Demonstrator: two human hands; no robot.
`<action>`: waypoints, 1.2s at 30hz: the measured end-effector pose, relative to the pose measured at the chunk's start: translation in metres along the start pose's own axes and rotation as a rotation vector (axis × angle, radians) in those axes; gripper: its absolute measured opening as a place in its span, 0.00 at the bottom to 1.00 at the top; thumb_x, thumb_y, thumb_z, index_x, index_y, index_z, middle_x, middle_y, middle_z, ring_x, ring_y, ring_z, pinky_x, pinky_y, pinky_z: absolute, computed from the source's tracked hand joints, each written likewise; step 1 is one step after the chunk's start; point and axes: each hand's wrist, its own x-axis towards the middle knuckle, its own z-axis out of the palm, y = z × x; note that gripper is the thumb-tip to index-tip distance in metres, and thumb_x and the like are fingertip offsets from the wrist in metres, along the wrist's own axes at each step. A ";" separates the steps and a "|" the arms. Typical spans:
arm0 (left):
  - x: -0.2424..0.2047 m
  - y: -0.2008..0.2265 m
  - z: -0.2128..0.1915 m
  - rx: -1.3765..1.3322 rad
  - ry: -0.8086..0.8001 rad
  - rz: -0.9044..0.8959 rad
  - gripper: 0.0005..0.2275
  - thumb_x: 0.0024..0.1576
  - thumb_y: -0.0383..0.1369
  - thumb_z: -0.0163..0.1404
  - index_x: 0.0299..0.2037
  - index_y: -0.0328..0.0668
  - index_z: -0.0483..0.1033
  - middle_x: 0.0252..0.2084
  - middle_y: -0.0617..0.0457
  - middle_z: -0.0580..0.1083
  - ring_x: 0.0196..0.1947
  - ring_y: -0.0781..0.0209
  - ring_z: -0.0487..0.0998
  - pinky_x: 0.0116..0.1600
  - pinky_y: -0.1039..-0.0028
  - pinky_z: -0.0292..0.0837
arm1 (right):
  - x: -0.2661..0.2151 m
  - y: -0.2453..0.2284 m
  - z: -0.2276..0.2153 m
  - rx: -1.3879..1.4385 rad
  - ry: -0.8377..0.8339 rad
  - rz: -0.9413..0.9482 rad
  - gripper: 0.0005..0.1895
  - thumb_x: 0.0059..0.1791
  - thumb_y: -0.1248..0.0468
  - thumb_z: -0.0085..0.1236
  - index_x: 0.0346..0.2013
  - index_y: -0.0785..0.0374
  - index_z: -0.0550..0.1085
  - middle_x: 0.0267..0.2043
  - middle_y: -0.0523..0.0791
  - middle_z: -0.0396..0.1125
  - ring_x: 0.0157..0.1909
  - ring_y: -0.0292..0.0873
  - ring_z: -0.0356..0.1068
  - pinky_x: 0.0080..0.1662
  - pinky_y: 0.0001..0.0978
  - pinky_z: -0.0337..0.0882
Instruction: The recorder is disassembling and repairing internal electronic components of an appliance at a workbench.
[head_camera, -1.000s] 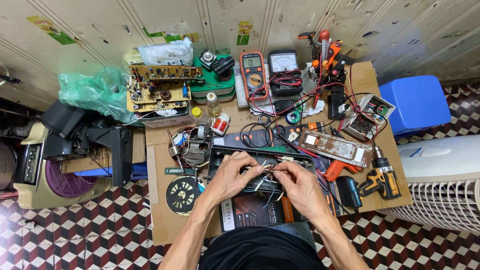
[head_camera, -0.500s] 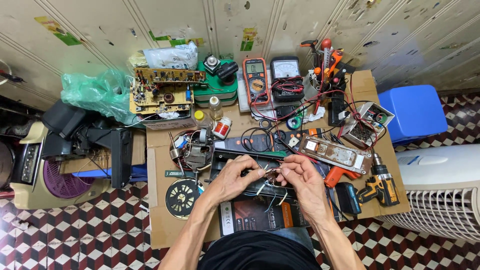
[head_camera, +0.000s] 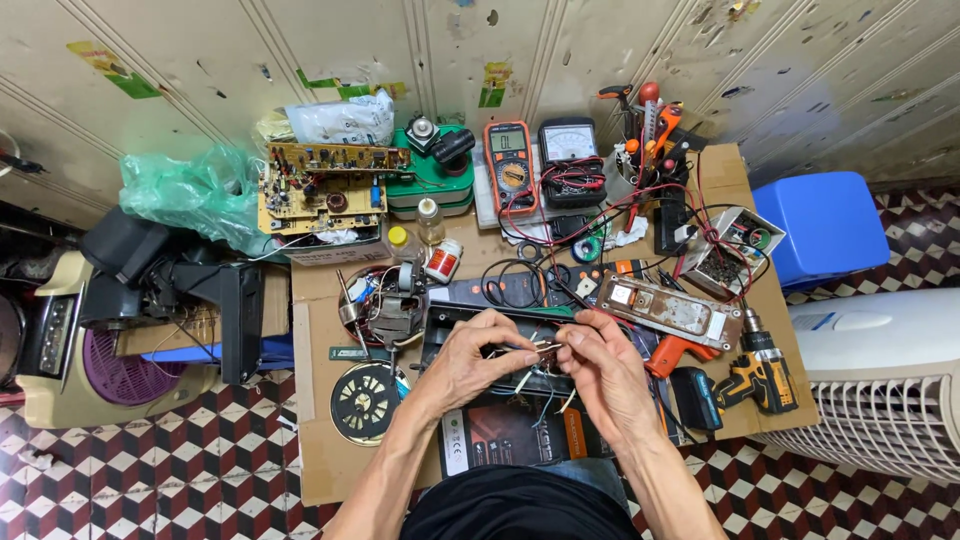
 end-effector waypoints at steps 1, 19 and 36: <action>0.000 -0.001 0.001 0.000 -0.001 0.001 0.09 0.53 0.37 0.62 0.39 0.42 0.85 0.38 0.52 0.78 0.40 0.59 0.80 0.45 0.69 0.75 | -0.002 -0.003 0.002 0.000 0.001 -0.001 0.16 0.50 0.73 0.56 0.52 0.67 0.67 0.39 0.49 0.72 0.35 0.39 0.71 0.39 0.28 0.70; -0.006 0.009 0.004 -0.035 0.139 -0.226 0.10 0.61 0.39 0.52 0.47 0.44 0.77 0.38 0.54 0.82 0.39 0.58 0.83 0.47 0.69 0.75 | -0.016 -0.073 -0.011 -0.623 0.307 -0.350 0.10 0.55 0.64 0.55 0.44 0.69 0.77 0.36 0.45 0.74 0.34 0.36 0.71 0.38 0.27 0.70; -0.028 0.039 0.015 0.523 0.541 0.149 0.22 0.51 0.27 0.60 0.57 0.33 0.73 0.53 0.43 0.72 0.52 0.43 0.73 0.55 0.61 0.69 | -0.050 -0.025 0.007 -1.628 0.028 -0.447 0.10 0.47 0.61 0.60 0.35 0.66 0.81 0.35 0.46 0.71 0.40 0.47 0.67 0.49 0.40 0.66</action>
